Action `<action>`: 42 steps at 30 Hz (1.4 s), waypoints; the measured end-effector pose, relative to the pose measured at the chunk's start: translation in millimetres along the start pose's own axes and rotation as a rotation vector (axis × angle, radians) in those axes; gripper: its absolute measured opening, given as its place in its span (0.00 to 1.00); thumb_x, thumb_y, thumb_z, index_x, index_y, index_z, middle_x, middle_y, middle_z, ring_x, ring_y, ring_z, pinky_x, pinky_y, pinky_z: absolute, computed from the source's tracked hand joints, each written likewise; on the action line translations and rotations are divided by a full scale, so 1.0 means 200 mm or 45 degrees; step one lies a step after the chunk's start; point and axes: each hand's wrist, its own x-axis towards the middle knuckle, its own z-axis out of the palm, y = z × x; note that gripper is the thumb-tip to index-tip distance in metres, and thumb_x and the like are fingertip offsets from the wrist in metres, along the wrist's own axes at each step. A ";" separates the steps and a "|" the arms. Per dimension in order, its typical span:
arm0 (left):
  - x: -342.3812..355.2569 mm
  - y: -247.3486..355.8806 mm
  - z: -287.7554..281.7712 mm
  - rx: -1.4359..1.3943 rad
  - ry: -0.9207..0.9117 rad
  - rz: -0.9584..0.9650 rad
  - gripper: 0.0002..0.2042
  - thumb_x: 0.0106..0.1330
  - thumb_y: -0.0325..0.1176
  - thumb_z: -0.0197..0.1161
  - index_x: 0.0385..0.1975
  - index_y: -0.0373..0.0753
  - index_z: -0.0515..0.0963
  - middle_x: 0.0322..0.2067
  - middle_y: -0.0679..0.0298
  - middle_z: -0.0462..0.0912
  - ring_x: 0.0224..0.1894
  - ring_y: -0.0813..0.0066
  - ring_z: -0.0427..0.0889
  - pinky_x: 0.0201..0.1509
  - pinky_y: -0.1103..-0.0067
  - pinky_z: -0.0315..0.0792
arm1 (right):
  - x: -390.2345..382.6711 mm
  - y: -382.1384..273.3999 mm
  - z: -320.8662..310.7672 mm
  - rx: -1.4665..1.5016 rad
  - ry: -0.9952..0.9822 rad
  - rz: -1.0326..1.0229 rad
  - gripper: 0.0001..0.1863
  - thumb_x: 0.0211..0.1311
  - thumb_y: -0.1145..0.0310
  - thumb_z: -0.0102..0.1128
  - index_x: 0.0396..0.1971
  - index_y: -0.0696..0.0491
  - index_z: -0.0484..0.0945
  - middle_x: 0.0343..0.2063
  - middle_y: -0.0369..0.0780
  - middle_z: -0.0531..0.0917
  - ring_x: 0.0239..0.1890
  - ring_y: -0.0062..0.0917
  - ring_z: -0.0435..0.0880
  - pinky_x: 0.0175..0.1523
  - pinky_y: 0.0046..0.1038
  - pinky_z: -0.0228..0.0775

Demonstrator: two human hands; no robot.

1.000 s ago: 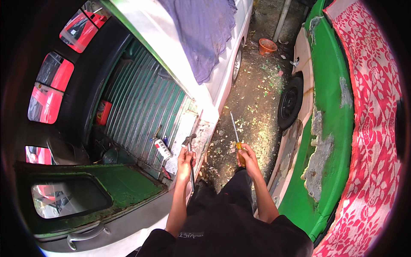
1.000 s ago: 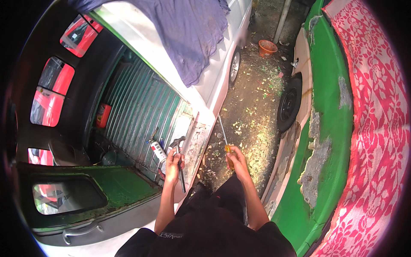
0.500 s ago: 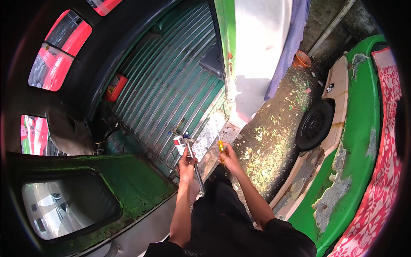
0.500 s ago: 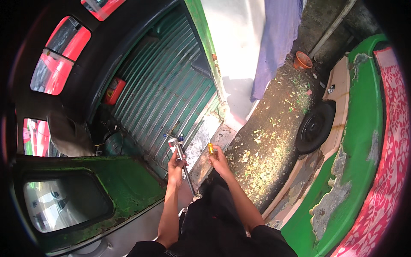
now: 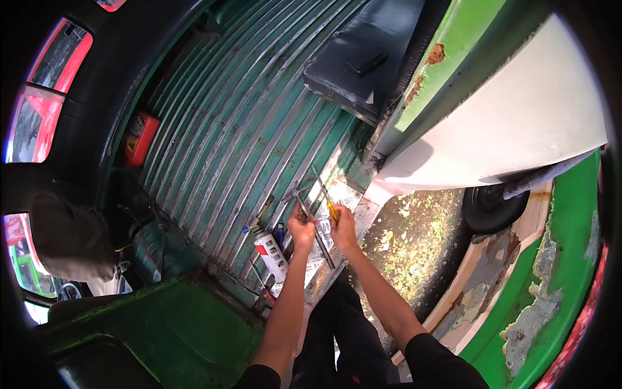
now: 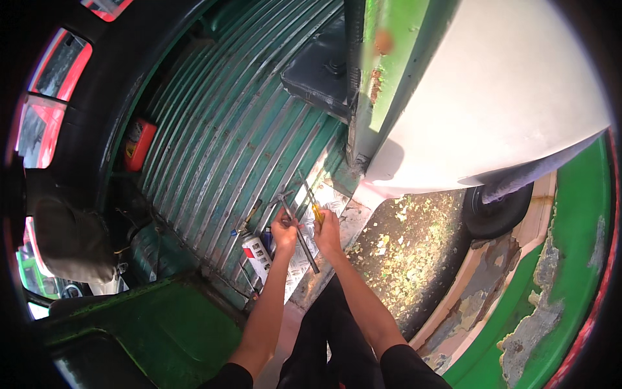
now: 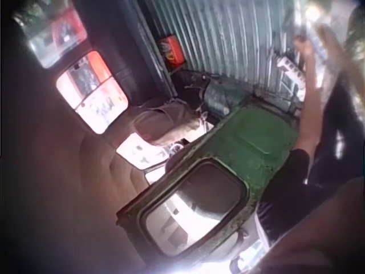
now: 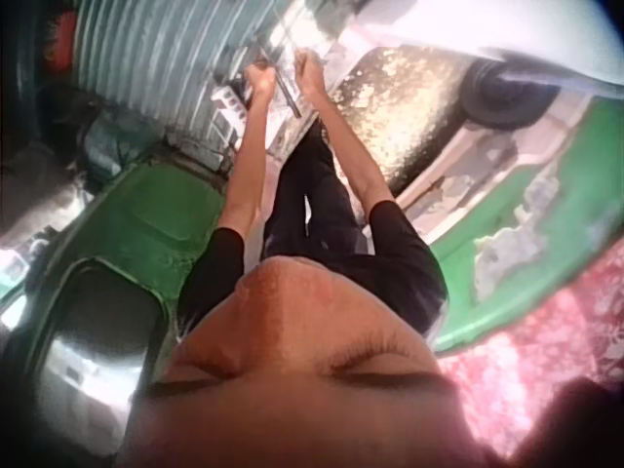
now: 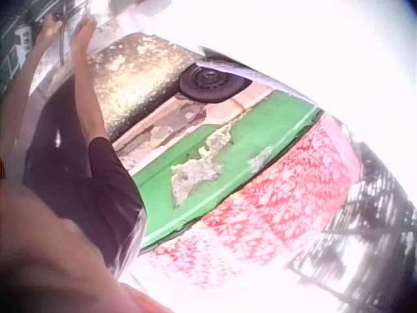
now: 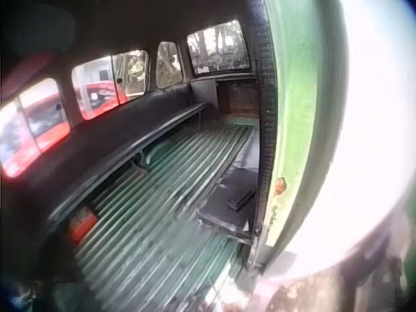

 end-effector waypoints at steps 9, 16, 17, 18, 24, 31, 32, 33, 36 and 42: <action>0.15 -0.04 0.01 0.824 0.196 0.245 0.27 0.49 0.23 0.72 0.54 0.30 0.77 0.30 0.50 0.81 0.32 0.51 0.83 0.38 0.63 0.76 | 0.02 0.00 0.11 -0.237 0.105 -0.013 0.16 0.57 0.72 0.67 0.44 0.56 0.74 0.38 0.49 0.76 0.44 0.46 0.73 0.51 0.42 0.66; 0.08 0.07 -0.07 0.932 0.064 0.249 0.22 0.57 0.29 0.71 0.53 0.32 0.79 0.31 0.54 0.87 0.36 0.58 0.87 0.45 0.69 0.78 | -0.04 -0.03 0.12 -0.226 0.074 0.044 0.19 0.57 0.70 0.69 0.47 0.56 0.75 0.38 0.48 0.75 0.43 0.44 0.74 0.50 0.41 0.67; 0.08 0.06 -0.09 0.902 0.030 0.252 0.22 0.58 0.29 0.70 0.53 0.32 0.79 0.32 0.53 0.88 0.36 0.59 0.87 0.45 0.69 0.78 | -0.05 -0.03 0.12 -0.248 0.092 0.020 0.18 0.57 0.71 0.69 0.46 0.56 0.75 0.38 0.47 0.76 0.43 0.43 0.74 0.48 0.40 0.68; 0.07 0.04 -0.13 0.811 -0.025 0.320 0.16 0.62 0.25 0.64 0.50 0.31 0.80 0.35 0.51 0.87 0.36 0.59 0.88 0.43 0.71 0.79 | -0.05 -0.03 0.13 -0.269 0.108 -0.005 0.17 0.57 0.72 0.69 0.46 0.56 0.75 0.37 0.47 0.76 0.42 0.42 0.75 0.47 0.39 0.69; -0.08 0.15 -0.38 0.352 0.062 0.273 0.12 0.64 0.19 0.57 0.47 0.30 0.78 0.33 0.56 0.85 0.34 0.68 0.84 0.37 0.76 0.76 | -0.08 -0.07 0.13 -0.276 0.216 0.001 0.14 0.60 0.73 0.66 0.45 0.55 0.76 0.37 0.46 0.75 0.41 0.41 0.75 0.47 0.38 0.69; -0.14 0.06 -0.76 0.895 0.542 0.558 0.18 0.60 0.28 0.66 0.49 0.35 0.73 0.41 0.52 0.72 0.46 0.52 0.70 0.51 0.60 0.67 | -0.23 -0.27 0.32 0.037 -0.145 -0.071 0.09 0.60 0.75 0.62 0.40 0.57 0.76 0.34 0.45 0.77 0.41 0.38 0.77 0.47 0.38 0.70; -0.11 0.03 -0.78 0.903 0.525 0.457 0.23 0.60 0.37 0.71 0.52 0.33 0.73 0.45 0.50 0.73 0.47 0.55 0.73 0.50 0.67 0.72 | -0.24 -0.27 0.38 0.077 -0.238 -0.008 0.09 0.60 0.74 0.64 0.40 0.57 0.77 0.34 0.45 0.78 0.41 0.39 0.77 0.48 0.38 0.70; -0.10 -0.01 -0.80 0.925 0.484 0.393 0.26 0.58 0.40 0.71 0.52 0.32 0.72 0.47 0.48 0.72 0.49 0.51 0.72 0.53 0.64 0.70 | -0.25 -0.27 0.43 0.116 -0.330 0.055 0.09 0.60 0.74 0.65 0.39 0.58 0.78 0.34 0.45 0.79 0.40 0.39 0.78 0.48 0.38 0.71; -0.08 -0.11 -0.84 0.957 0.396 0.234 0.35 0.52 0.52 0.75 0.49 0.27 0.73 0.48 0.41 0.75 0.52 0.42 0.74 0.58 0.59 0.68 | -0.25 -0.28 0.54 -0.125 -0.280 -0.145 0.13 0.58 0.69 0.68 0.39 0.59 0.79 0.36 0.49 0.79 0.45 0.44 0.78 0.51 0.40 0.71; -0.10 -0.16 -0.88 0.581 0.292 0.053 0.26 0.49 0.48 0.78 0.34 0.27 0.81 0.31 0.50 0.86 0.32 0.58 0.85 0.41 0.68 0.77 | -0.18 -0.33 0.59 -0.503 -0.368 -0.065 0.19 0.52 0.59 0.73 0.36 0.57 0.80 0.39 0.51 0.82 0.48 0.46 0.79 0.53 0.42 0.71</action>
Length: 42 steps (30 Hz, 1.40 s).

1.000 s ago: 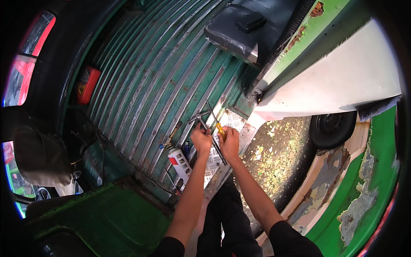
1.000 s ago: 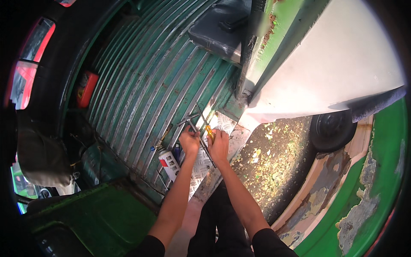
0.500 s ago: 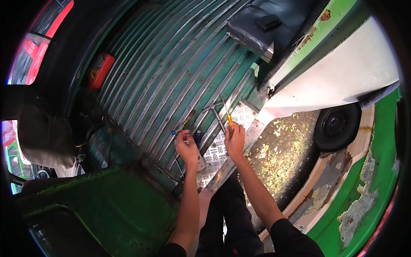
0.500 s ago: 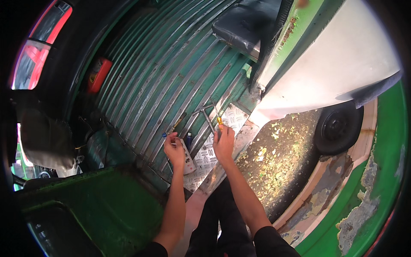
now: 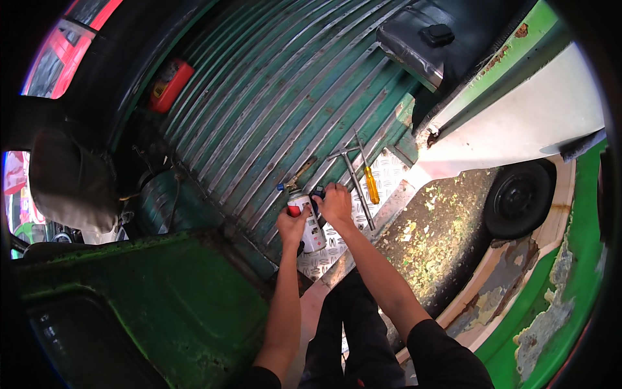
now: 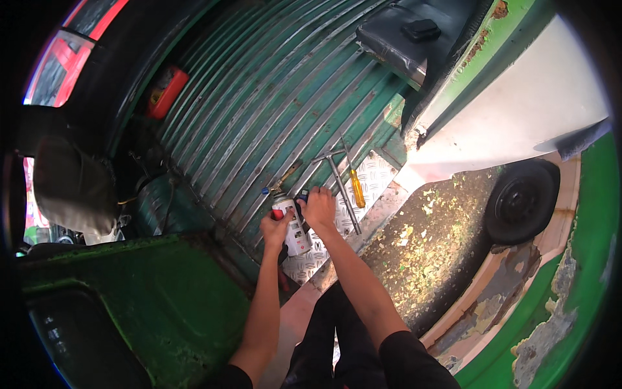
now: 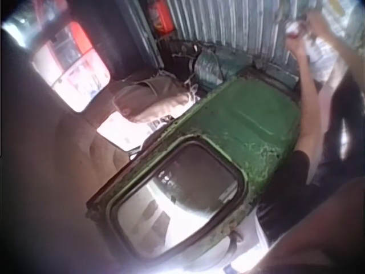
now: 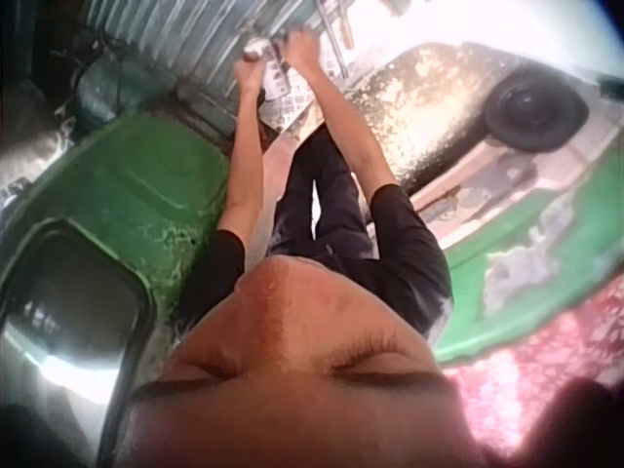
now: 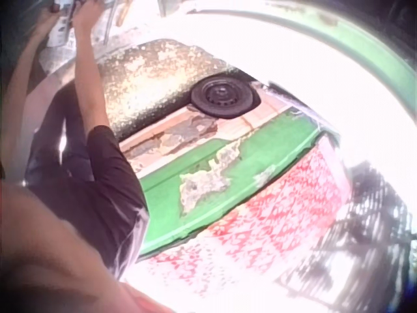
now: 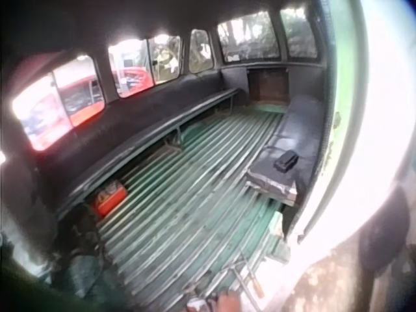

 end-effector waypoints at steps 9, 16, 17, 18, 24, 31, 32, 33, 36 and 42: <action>-0.04 -0.05 -0.08 -0.306 0.096 -0.037 0.28 0.50 0.37 0.79 0.46 0.25 0.75 0.34 0.54 0.85 0.33 0.73 0.84 0.39 0.75 0.77 | 0.05 0.00 0.04 0.215 -0.018 0.202 0.16 0.48 0.63 0.73 0.34 0.56 0.83 0.32 0.48 0.85 0.39 0.43 0.84 0.48 0.39 0.76; -0.20 0.21 -0.19 -0.564 -0.090 0.136 0.24 0.54 0.22 0.74 0.48 0.32 0.68 0.40 0.58 0.81 0.39 0.74 0.82 0.45 0.78 0.76 | -0.03 0.08 -0.19 1.029 0.054 0.323 0.14 0.53 0.67 0.72 0.34 0.59 0.79 0.29 0.42 0.84 0.31 0.25 0.84 0.38 0.28 0.76; -0.25 0.26 -0.19 -0.568 -0.118 0.173 0.24 0.54 0.21 0.73 0.48 0.32 0.68 0.40 0.58 0.81 0.40 0.75 0.82 0.46 0.78 0.76 | -0.08 0.08 -0.30 1.196 0.067 0.376 0.12 0.56 0.69 0.71 0.35 0.58 0.78 0.27 0.36 0.81 0.30 0.19 0.80 0.38 0.24 0.74; -0.30 0.31 -0.18 -0.551 -0.141 0.221 0.25 0.54 0.19 0.72 0.50 0.33 0.68 0.42 0.58 0.80 0.41 0.74 0.81 0.48 0.77 0.76 | -0.13 0.12 -0.40 1.246 0.141 0.355 0.11 0.57 0.71 0.70 0.35 0.58 0.78 0.27 0.34 0.80 0.30 0.17 0.78 0.38 0.23 0.73; -0.70 0.65 -0.06 -0.540 -0.401 0.337 0.27 0.51 0.17 0.72 0.52 0.33 0.68 0.45 0.60 0.77 0.46 0.74 0.78 0.52 0.77 0.73 | -0.64 0.30 -1.07 1.487 0.373 0.596 0.08 0.61 0.72 0.67 0.36 0.54 0.76 0.25 0.30 0.75 0.29 0.14 0.72 0.35 0.20 0.67; -1.22 0.98 0.23 -0.472 -0.874 0.453 0.28 0.51 0.17 0.72 0.52 0.33 0.68 0.43 0.59 0.80 0.43 0.73 0.81 0.49 0.76 0.76 | -1.29 0.55 -1.68 1.734 0.833 0.711 0.06 0.64 0.75 0.64 0.37 0.52 0.75 0.28 0.31 0.76 0.29 0.14 0.74 0.32 0.20 0.69; -1.33 1.05 0.29 -0.482 -0.936 0.462 0.29 0.50 0.17 0.73 0.53 0.33 0.68 0.43 0.59 0.80 0.44 0.73 0.80 0.50 0.76 0.75 | -1.37 0.61 -1.73 1.745 0.820 0.702 0.07 0.64 0.75 0.64 0.38 0.51 0.75 0.29 0.31 0.77 0.29 0.14 0.75 0.32 0.20 0.69; -1.42 1.08 0.32 -0.476 -0.991 0.451 0.29 0.50 0.18 0.73 0.54 0.33 0.68 0.44 0.60 0.80 0.45 0.73 0.80 0.51 0.76 0.75 | -1.44 0.66 -1.79 1.735 0.855 0.717 0.07 0.64 0.76 0.63 0.38 0.51 0.75 0.29 0.31 0.78 0.30 0.15 0.76 0.33 0.21 0.70; -1.62 1.18 0.49 -0.391 -1.183 0.410 0.29 0.50 0.20 0.75 0.54 0.34 0.70 0.46 0.60 0.80 0.48 0.73 0.79 0.55 0.75 0.73 | -1.60 0.78 -1.95 1.710 0.969 0.761 0.06 0.64 0.76 0.60 0.38 0.51 0.75 0.31 0.32 0.79 0.32 0.16 0.77 0.35 0.24 0.73; -1.85 1.40 0.89 -0.453 -1.375 0.526 0.29 0.52 0.20 0.75 0.54 0.34 0.70 0.45 0.61 0.80 0.47 0.73 0.80 0.55 0.76 0.73 | -1.71 1.11 -2.35 1.671 1.121 0.677 0.05 0.65 0.76 0.59 0.38 0.52 0.75 0.31 0.32 0.79 0.31 0.16 0.77 0.36 0.24 0.73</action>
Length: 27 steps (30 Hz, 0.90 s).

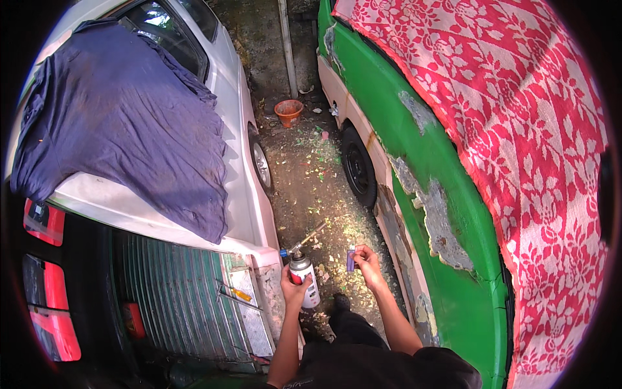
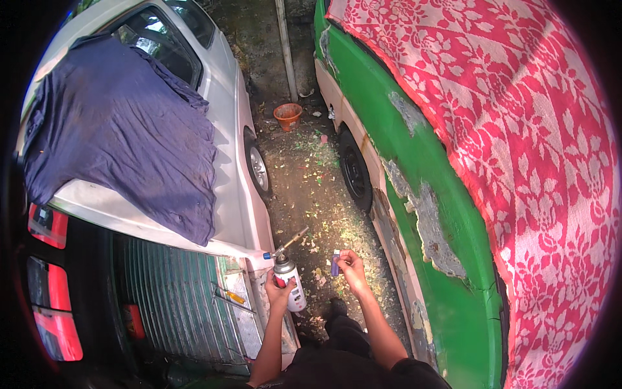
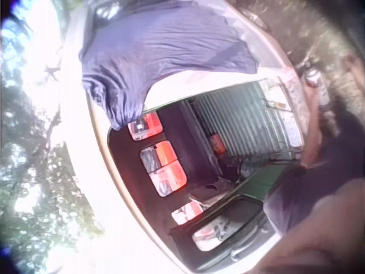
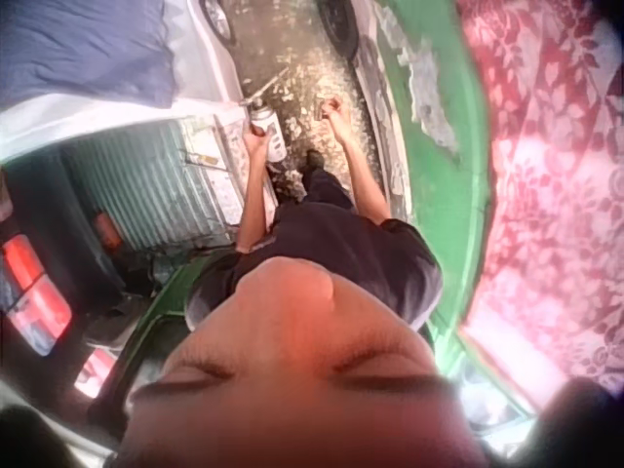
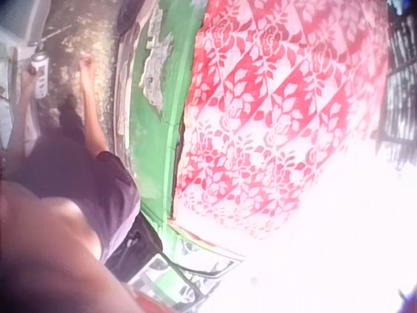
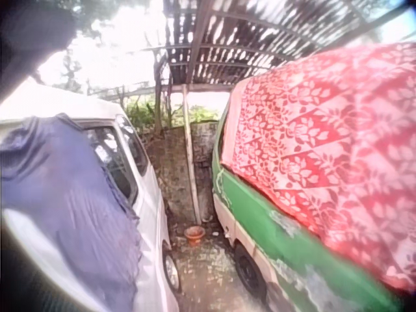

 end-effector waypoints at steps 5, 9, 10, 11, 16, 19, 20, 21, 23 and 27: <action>0.22 0.12 0.25 -0.002 0.029 0.058 0.28 0.53 0.21 0.74 0.54 0.33 0.70 0.45 0.61 0.81 0.46 0.74 0.80 0.53 0.76 0.74 | 0.22 -0.25 -0.10 0.016 -0.074 -0.067 0.05 0.65 0.75 0.60 0.38 0.53 0.76 0.30 0.31 0.79 0.31 0.14 0.76 0.36 0.22 0.71; 0.34 0.25 0.37 -0.083 0.022 -0.046 0.25 0.57 0.21 0.72 0.54 0.37 0.69 0.40 0.65 0.81 0.39 0.79 0.79 0.43 0.80 0.74 | 0.33 -0.34 -0.10 0.040 -0.116 -0.034 0.04 0.65 0.75 0.60 0.38 0.53 0.76 0.30 0.30 0.79 0.32 0.13 0.77 0.36 0.21 0.70; 0.38 0.26 0.39 -0.043 0.044 -0.080 0.25 0.57 0.22 0.72 0.53 0.37 0.69 0.39 0.65 0.81 0.38 0.79 0.79 0.44 0.80 0.74 | 0.38 -0.34 -0.10 0.045 -0.126 -0.035 0.03 0.66 0.75 0.60 0.38 0.53 0.76 0.30 0.30 0.79 0.32 0.13 0.77 0.36 0.21 0.70; 0.43 0.27 0.40 -0.036 0.034 -0.065 0.25 0.57 0.22 0.72 0.54 0.37 0.69 0.39 0.65 0.81 0.38 0.79 0.79 0.44 0.80 0.74 | 0.43 -0.34 -0.08 0.057 -0.149 -0.013 0.04 0.65 0.76 0.60 0.38 0.53 0.76 0.30 0.30 0.79 0.31 0.13 0.76 0.36 0.20 0.69; 0.74 0.28 0.44 -0.102 0.012 -0.038 0.25 0.57 0.22 0.72 0.54 0.37 0.69 0.42 0.63 0.80 0.43 0.77 0.80 0.48 0.78 0.75 | 0.70 -0.35 0.03 0.106 -0.255 0.086 0.06 0.66 0.76 0.58 0.41 0.55 0.76 0.32 0.34 0.81 0.30 0.18 0.81 0.36 0.22 0.72; 1.01 0.28 0.48 -0.092 -0.034 -0.062 0.27 0.58 0.20 0.70 0.55 0.37 0.64 0.44 0.59 0.80 0.44 0.70 0.83 0.50 0.74 0.78 | 0.94 -0.37 0.11 0.153 -0.312 0.156 0.07 0.69 0.76 0.56 0.44 0.56 0.74 0.34 0.37 0.81 0.32 0.25 0.86 0.37 0.25 0.78; 1.10 0.26 0.49 -0.133 -0.060 -0.108 0.27 0.59 0.20 0.69 0.55 0.37 0.63 0.44 0.58 0.80 0.43 0.68 0.84 0.49 0.73 0.79 | 1.02 -0.39 0.15 0.143 -0.318 0.180 0.07 0.69 0.76 0.56 0.44 0.57 0.74 0.35 0.37 0.81 0.32 0.26 0.86 0.37 0.25 0.79; 1.20 0.25 0.50 -0.172 -0.089 -0.157 0.28 0.59 0.20 0.69 0.56 0.37 0.61 0.45 0.57 0.80 0.43 0.66 0.85 0.49 0.72 0.79 | 1.11 -0.42 0.19 0.134 -0.323 0.203 0.07 0.69 0.76 0.55 0.45 0.57 0.73 0.36 0.38 0.80 0.32 0.27 0.87 0.37 0.26 0.80; 1.45 0.20 0.50 0.011 -0.121 -0.150 0.29 0.59 0.23 0.71 0.56 0.36 0.60 0.46 0.57 0.79 0.43 0.65 0.85 0.49 0.71 0.79 | 1.31 -0.48 0.25 0.122 -0.334 0.199 0.07 0.70 0.75 0.54 0.45 0.57 0.72 0.37 0.39 0.80 0.32 0.28 0.87 0.37 0.28 0.81; 1.84 0.23 0.53 0.024 -0.118 -0.249 0.35 0.54 0.26 0.76 0.58 0.36 0.60 0.46 0.59 0.78 0.48 0.72 0.79 0.53 0.74 0.75 | 1.66 -0.63 0.41 0.168 -0.331 0.264 0.04 0.71 0.73 0.53 0.43 0.52 0.70 0.36 0.38 0.78 0.34 0.32 0.87 0.42 0.33 0.82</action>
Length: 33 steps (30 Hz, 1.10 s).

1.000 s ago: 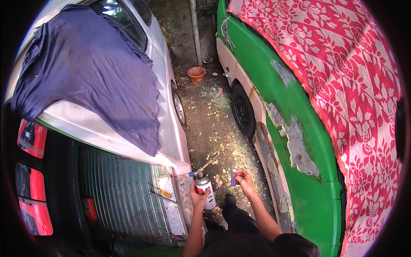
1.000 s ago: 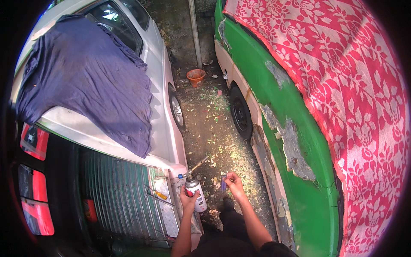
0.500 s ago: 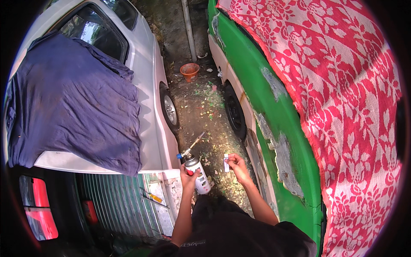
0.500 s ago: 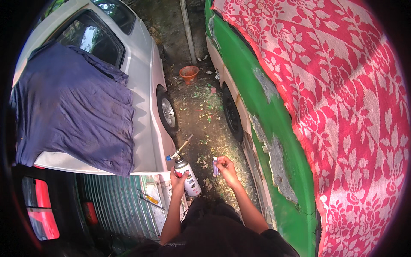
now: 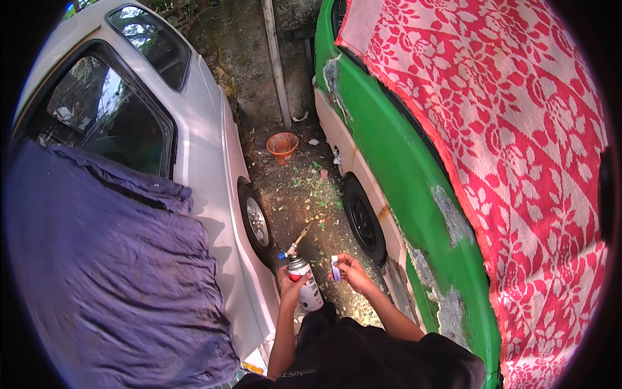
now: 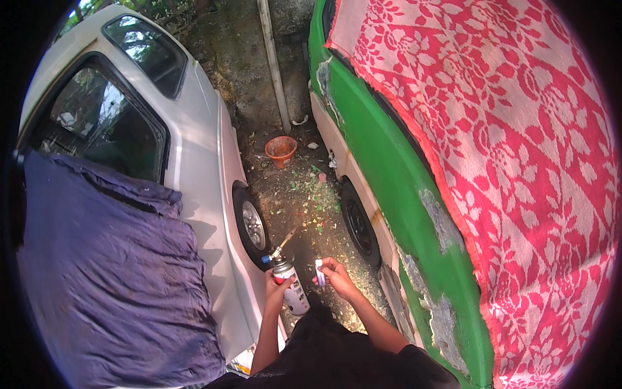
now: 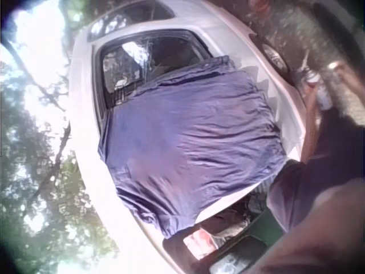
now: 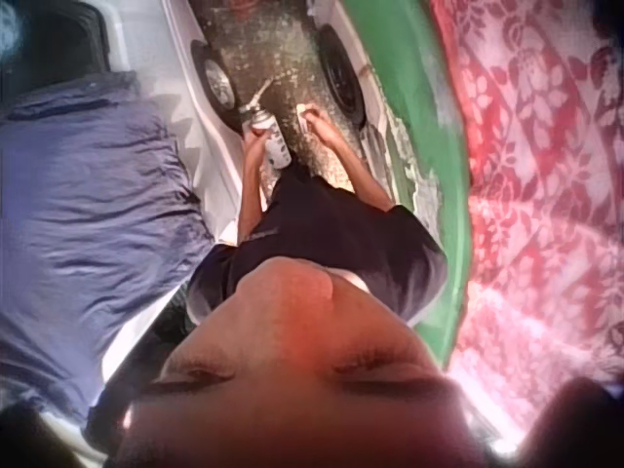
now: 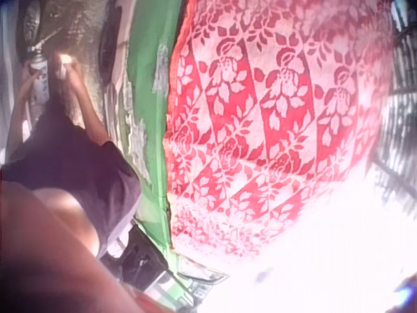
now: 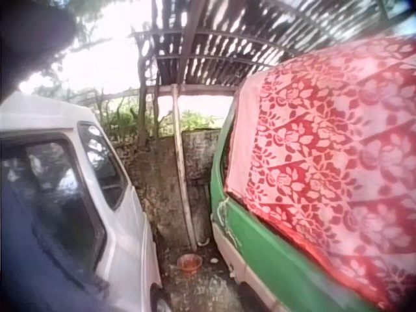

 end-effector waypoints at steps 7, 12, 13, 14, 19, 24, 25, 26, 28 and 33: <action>0.54 0.42 0.04 -0.210 -0.313 -0.029 0.25 0.57 0.21 0.57 0.58 0.35 0.70 0.47 0.61 0.82 0.48 0.73 0.81 0.58 0.75 0.73 | 0.46 -0.53 0.18 0.290 -0.056 -0.129 0.07 0.72 0.74 0.46 0.46 0.52 0.65 0.38 0.46 0.82 0.40 0.36 0.87 0.47 0.34 0.81; 0.82 0.60 0.07 -0.137 -0.315 0.031 0.24 0.60 0.21 0.67 0.57 0.34 0.70 0.45 0.61 0.83 0.45 0.75 0.83 0.52 0.75 0.77 | 0.81 -0.70 0.14 0.527 -0.153 -0.180 0.13 0.71 0.72 0.44 0.53 0.54 0.59 0.45 0.55 0.82 0.49 0.45 0.85 0.54 0.40 0.79; 0.88 0.61 0.09 -0.168 -0.298 0.001 0.24 0.59 0.21 0.68 0.56 0.35 0.71 0.44 0.62 0.83 0.45 0.76 0.82 0.52 0.75 0.77 | 0.86 -0.74 0.12 0.540 -0.151 -0.164 0.13 0.70 0.69 0.44 0.51 0.55 0.62 0.47 0.56 0.81 0.51 0.45 0.83 0.56 0.41 0.77; 0.94 0.63 0.09 -0.189 -0.275 -0.021 0.24 0.58 0.21 0.70 0.55 0.35 0.72 0.44 0.62 0.83 0.44 0.76 0.82 0.51 0.76 0.76 | 0.91 -0.79 0.13 0.560 -0.159 -0.150 0.13 0.70 0.67 0.44 0.50 0.55 0.64 0.50 0.57 0.80 0.53 0.45 0.82 0.58 0.43 0.75; 1.18 0.68 0.18 -0.189 -0.160 0.033 0.25 0.58 0.21 0.67 0.57 0.33 0.69 0.46 0.59 0.82 0.46 0.71 0.83 0.53 0.74 0.77 | 1.23 -0.94 0.07 0.688 -0.290 -0.018 0.24 0.64 0.59 0.45 0.46 0.66 0.75 0.56 0.55 0.78 0.62 0.42 0.76 0.66 0.42 0.67; 1.43 0.81 0.29 -0.255 -0.227 -0.144 0.28 0.59 0.23 0.66 0.60 0.35 0.66 0.47 0.58 0.81 0.47 0.69 0.83 0.53 0.72 0.78 | 1.61 -1.01 -0.04 0.900 -0.466 0.049 0.19 0.62 0.61 0.47 0.44 0.59 0.75 0.46 0.52 0.81 0.46 0.37 0.80 0.56 0.39 0.69; 1.48 0.82 0.34 -0.208 -0.180 -0.161 0.28 0.59 0.26 0.67 0.60 0.36 0.66 0.46 0.59 0.82 0.44 0.70 0.84 0.50 0.72 0.78 | 1.69 -1.01 -0.07 0.976 -0.527 0.038 0.19 0.63 0.60 0.47 0.45 0.58 0.75 0.42 0.50 0.81 0.41 0.35 0.79 0.53 0.38 0.69; 1.53 0.84 0.37 -0.135 -0.159 -0.150 0.27 0.60 0.26 0.68 0.59 0.35 0.67 0.45 0.59 0.82 0.42 0.71 0.84 0.49 0.73 0.78 | 1.75 -1.07 -0.05 1.052 -0.597 0.021 0.19 0.63 0.60 0.47 0.45 0.58 0.74 0.39 0.48 0.81 0.37 0.33 0.78 0.50 0.37 0.69; 1.62 0.86 0.41 0.015 -0.119 -0.133 0.25 0.61 0.27 0.69 0.58 0.34 0.68 0.44 0.60 0.82 0.39 0.75 0.83 0.47 0.76 0.78 | 1.82 -1.16 -0.04 1.050 -0.496 0.075 0.14 0.63 0.61 0.47 0.42 0.54 0.73 0.32 0.44 0.77 0.31 0.30 0.73 0.46 0.34 0.66; 1.86 0.94 0.47 0.157 -0.003 -0.120 0.22 0.56 0.32 0.75 0.49 0.33 0.76 0.38 0.61 0.84 0.38 0.75 0.83 0.46 0.76 0.77 | 1.95 -1.38 0.01 1.057 -0.449 0.102 0.11 0.63 0.63 0.48 0.41 0.52 0.72 0.23 0.36 0.68 0.28 0.25 0.68 0.42 0.32 0.62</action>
